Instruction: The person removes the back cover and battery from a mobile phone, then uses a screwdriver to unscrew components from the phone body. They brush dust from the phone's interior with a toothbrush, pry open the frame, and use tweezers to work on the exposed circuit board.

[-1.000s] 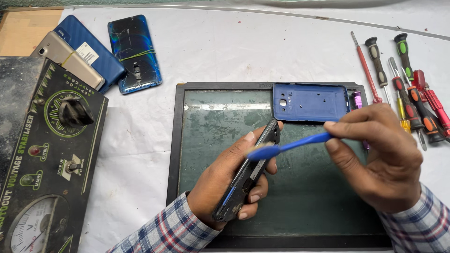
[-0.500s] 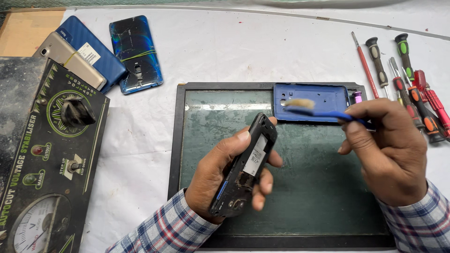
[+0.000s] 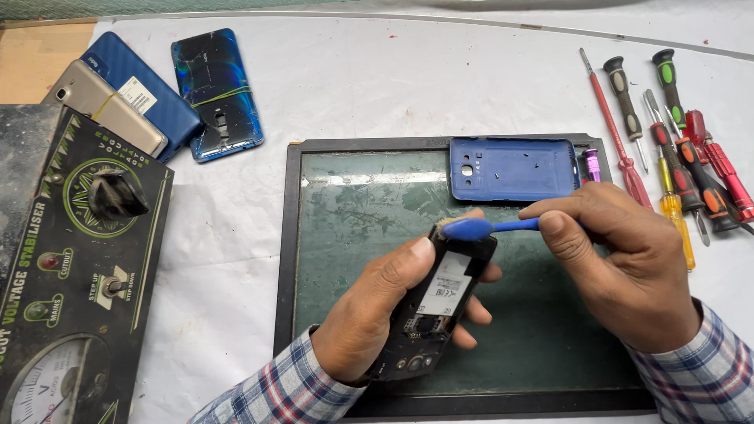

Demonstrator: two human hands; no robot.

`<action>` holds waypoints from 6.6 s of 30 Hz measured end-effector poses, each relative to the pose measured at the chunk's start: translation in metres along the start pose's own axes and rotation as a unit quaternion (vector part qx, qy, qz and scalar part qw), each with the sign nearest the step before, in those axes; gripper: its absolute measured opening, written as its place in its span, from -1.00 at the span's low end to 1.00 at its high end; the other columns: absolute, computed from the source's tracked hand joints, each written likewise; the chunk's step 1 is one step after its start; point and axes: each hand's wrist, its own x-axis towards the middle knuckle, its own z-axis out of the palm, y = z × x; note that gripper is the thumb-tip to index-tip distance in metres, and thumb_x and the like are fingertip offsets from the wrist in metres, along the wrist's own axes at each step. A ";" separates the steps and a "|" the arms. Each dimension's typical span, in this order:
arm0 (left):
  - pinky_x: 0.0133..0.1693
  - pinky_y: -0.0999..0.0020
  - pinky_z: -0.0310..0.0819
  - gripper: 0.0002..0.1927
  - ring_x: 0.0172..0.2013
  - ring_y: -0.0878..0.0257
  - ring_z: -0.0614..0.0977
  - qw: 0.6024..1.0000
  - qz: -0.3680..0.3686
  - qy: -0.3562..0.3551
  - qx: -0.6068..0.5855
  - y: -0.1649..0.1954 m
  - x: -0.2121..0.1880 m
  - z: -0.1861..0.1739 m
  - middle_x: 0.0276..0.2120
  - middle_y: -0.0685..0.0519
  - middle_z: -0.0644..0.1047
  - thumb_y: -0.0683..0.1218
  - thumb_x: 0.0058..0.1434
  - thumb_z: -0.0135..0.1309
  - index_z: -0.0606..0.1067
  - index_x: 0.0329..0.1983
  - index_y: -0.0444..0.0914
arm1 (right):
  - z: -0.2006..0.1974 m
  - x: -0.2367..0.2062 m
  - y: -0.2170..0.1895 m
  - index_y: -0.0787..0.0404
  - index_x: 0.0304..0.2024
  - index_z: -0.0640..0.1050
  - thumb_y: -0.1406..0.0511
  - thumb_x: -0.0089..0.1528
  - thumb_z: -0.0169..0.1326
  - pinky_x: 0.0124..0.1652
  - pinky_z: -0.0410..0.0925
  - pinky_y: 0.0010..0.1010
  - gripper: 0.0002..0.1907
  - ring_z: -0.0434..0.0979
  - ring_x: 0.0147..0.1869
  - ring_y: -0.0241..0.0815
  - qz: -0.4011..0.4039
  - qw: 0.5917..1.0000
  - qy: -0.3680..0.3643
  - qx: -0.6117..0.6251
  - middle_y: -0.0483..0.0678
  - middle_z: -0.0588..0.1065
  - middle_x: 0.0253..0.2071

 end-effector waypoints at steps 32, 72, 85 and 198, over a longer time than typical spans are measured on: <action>0.02 0.31 0.54 -0.21 -0.03 0.24 0.55 0.989 0.029 -0.011 0.145 0.021 -0.015 0.013 0.10 -0.08 0.50 0.24 0.34 -0.09 0.29 0.51 -0.32 | -0.010 -0.005 0.006 0.38 -0.28 0.62 0.29 0.41 0.01 -0.43 0.13 -0.47 -0.71 0.23 -0.44 -0.36 0.064 0.996 -0.015 0.064 -0.11 0.38 -0.49; 0.13 0.19 0.53 -0.15 -0.02 0.14 0.60 0.991 0.055 -0.024 0.122 0.037 -0.026 0.015 0.09 -0.15 0.56 0.14 0.13 0.18 0.40 0.40 -0.45 | 0.000 -0.010 -0.003 0.35 -0.32 0.55 0.28 0.41 -0.01 -0.30 0.23 -0.49 -0.71 0.34 -0.33 -0.33 0.005 0.995 -0.005 0.095 -0.10 0.45 -0.38; -0.27 0.45 0.51 -0.24 -0.21 0.30 0.53 0.998 -0.032 -0.006 0.055 0.027 -0.023 0.009 -0.02 -0.10 0.53 0.09 0.18 0.19 0.43 0.39 -0.41 | 0.009 -0.025 0.017 0.34 -0.15 0.61 0.32 0.41 0.04 -0.32 0.21 -0.49 -0.80 0.30 -0.33 -0.31 0.061 0.993 0.015 0.102 -0.05 0.42 -0.30; 0.41 0.05 0.19 0.01 0.29 0.03 0.51 0.998 0.016 0.012 0.067 0.017 -0.019 0.012 0.12 -0.13 0.53 0.22 -0.07 0.45 0.40 0.36 -0.38 | 0.015 -0.024 -0.001 0.33 -0.34 0.57 0.20 0.32 0.07 -0.33 0.29 -0.48 -0.70 0.42 -0.31 -0.28 0.040 0.996 0.043 0.064 -0.07 0.45 -0.35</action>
